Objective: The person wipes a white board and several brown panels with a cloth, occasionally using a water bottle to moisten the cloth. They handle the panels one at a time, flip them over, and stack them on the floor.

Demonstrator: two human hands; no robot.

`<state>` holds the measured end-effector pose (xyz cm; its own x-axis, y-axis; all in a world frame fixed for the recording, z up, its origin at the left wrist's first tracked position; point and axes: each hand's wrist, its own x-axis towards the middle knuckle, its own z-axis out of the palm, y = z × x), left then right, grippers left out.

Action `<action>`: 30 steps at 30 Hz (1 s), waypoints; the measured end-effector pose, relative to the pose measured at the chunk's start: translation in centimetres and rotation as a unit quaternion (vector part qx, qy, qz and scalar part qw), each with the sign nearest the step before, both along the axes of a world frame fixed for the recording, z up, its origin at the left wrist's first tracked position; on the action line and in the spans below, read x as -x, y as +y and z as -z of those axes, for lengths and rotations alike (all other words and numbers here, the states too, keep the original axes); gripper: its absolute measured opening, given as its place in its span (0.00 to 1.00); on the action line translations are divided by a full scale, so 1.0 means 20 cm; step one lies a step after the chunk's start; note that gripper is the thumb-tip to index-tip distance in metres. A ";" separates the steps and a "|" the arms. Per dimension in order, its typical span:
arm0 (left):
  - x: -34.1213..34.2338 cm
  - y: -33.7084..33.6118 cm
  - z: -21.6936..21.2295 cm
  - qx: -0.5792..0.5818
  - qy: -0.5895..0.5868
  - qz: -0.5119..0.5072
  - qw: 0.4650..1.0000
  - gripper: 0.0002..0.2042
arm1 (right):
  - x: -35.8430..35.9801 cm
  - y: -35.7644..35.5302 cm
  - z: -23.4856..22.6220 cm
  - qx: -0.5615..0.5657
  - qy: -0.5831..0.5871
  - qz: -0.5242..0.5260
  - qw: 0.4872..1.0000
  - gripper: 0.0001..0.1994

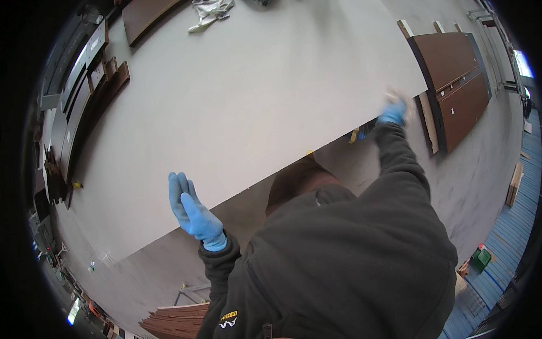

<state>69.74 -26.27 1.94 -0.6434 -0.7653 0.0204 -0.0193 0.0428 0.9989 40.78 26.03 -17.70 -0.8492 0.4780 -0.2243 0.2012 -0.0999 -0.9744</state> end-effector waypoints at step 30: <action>0.70 0.85 -0.04 -0.128 -0.059 0.136 0.981 0.22 | 0.68 1.31 0.03 -0.519 -0.031 0.098 0.849 0.25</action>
